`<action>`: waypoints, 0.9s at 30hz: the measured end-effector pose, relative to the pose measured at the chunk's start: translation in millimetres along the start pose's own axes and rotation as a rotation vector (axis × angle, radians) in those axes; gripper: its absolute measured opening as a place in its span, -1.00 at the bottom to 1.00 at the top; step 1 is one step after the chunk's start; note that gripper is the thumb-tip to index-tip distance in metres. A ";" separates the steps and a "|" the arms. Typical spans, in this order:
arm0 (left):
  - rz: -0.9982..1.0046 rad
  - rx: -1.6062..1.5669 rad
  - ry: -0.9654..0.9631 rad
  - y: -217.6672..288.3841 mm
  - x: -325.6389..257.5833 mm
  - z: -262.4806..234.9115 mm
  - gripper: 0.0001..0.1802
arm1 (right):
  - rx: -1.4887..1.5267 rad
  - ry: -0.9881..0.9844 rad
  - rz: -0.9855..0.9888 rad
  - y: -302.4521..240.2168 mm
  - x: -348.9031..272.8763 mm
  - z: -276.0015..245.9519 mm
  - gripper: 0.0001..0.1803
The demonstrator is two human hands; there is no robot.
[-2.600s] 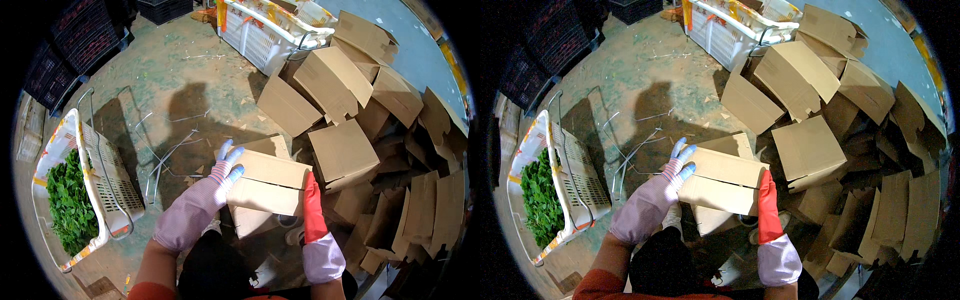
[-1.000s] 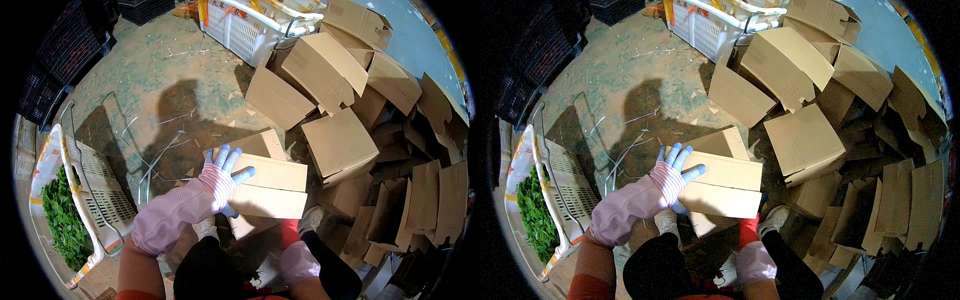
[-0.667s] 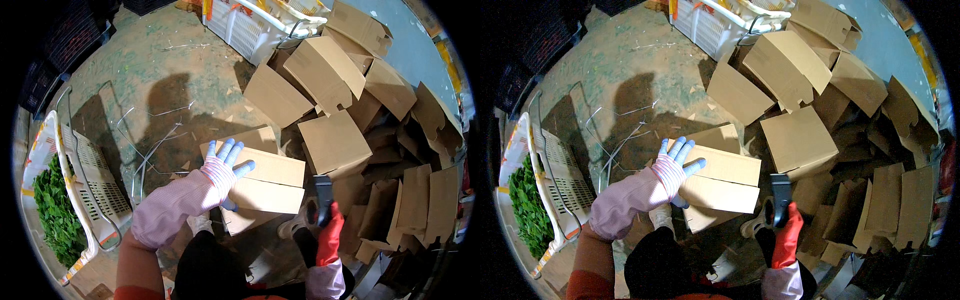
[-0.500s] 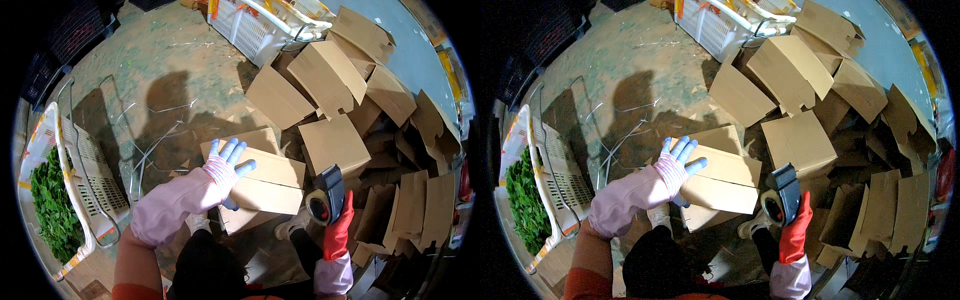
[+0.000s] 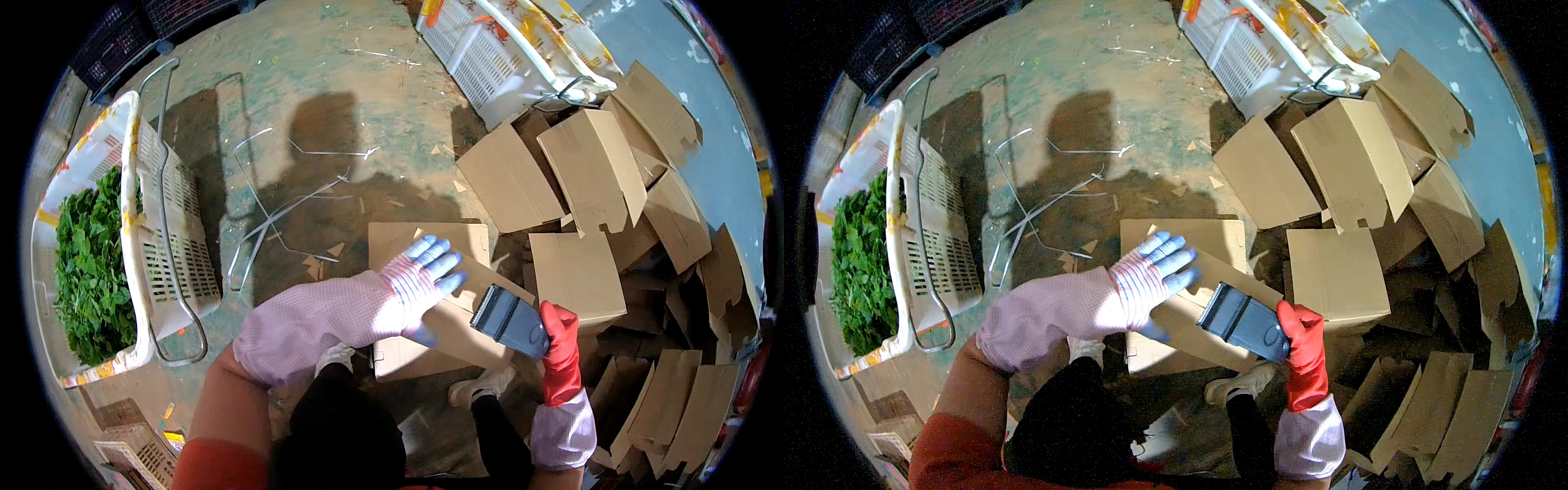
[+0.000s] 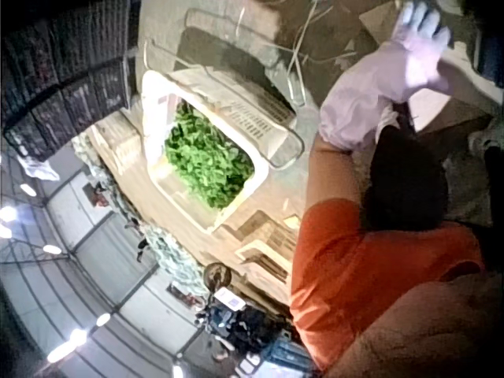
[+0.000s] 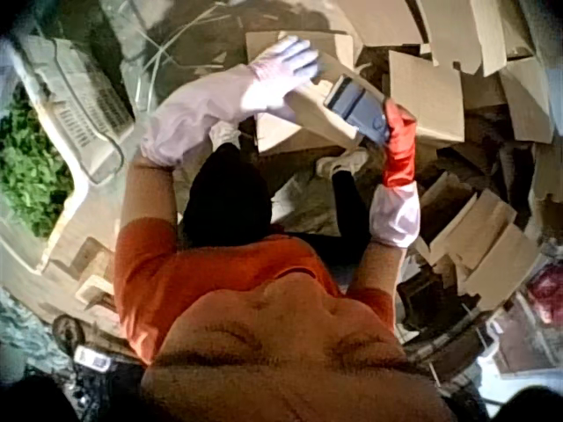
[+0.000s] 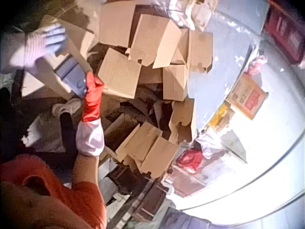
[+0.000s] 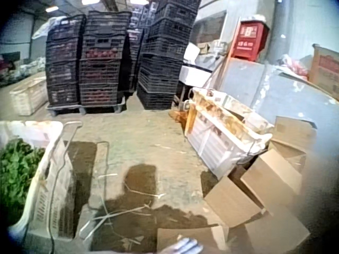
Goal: The person assembles cardboard boxes by hand and secures the bottom flaps of each box using a tape dispenser.
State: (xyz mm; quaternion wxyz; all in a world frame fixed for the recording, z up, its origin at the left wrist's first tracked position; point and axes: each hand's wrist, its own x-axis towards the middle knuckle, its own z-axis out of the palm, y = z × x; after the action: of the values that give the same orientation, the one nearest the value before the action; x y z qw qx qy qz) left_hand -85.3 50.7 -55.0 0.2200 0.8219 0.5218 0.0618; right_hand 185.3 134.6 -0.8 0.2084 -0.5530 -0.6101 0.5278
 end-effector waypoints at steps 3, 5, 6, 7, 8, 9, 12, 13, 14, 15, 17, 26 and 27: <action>-0.132 -1.137 0.469 17.8 -5.0 28.4 -0.28 | -0.067 -0.004 -0.020 2.4 1.2 -2.3 -0.54; -0.372 -1.948 0.491 28.8 2.0 40.3 -0.41 | -0.101 -0.009 -0.028 2.2 1.5 1.5 -0.52; -0.498 -2.010 0.388 33.6 10.1 39.4 -0.47 | -0.115 -0.016 -0.031 1.4 2.6 1.4 -0.52; -0.488 -2.064 0.263 36.5 12.8 40.0 -0.51 | -0.128 -0.025 -0.034 0.5 3.6 1.5 -0.52; -0.478 -2.114 0.134 39.5 15.0 41.5 -0.55 | -0.138 -0.028 -0.037 -1.3 3.8 1.3 -0.53; -0.498 -2.115 0.045 42.6 17.4 41.4 -0.60 | -0.147 -0.032 -0.040 -4.1 3.4 0.9 -0.53; -0.589 -1.836 0.187 49.7 27.1 38.8 -0.83 | -0.177 -0.049 -0.063 0.7 2.9 -7.5 -0.56; -0.684 -1.768 0.228 54.9 31.1 35.9 -0.87 | -0.187 -0.055 -0.073 2.6 3.2 -10.9 -0.57; -0.683 -1.870 0.382 55.6 37.4 46.8 -0.88 | -0.175 -0.073 -0.069 3.5 5.2 -9.7 -0.58; -0.681 -1.973 0.541 52.5 38.7 54.0 -0.88 | -0.168 -0.094 -0.058 2.4 7.0 -5.4 -0.60; -0.434 -0.981 0.634 43.2 16.9 55.6 -0.90 | -0.163 -0.126 0.012 -6.0 7.5 6.8 -0.61; -0.773 -1.177 0.553 -37.6 -44.2 43.2 -0.92 | -0.306 -0.191 0.041 -37.0 10.8 47.5 -0.58; -0.733 -1.039 0.610 -45.3 -50.9 46.9 -0.92 | -0.322 -0.201 0.033 -41.7 10.8 54.6 -0.58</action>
State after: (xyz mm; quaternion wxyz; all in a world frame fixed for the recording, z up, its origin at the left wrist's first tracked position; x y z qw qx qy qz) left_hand -130.2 8.0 -109.8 0.4347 0.3277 0.7063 0.4525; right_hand 117.4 128.7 12.6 0.0466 -0.5335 -0.6953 0.4794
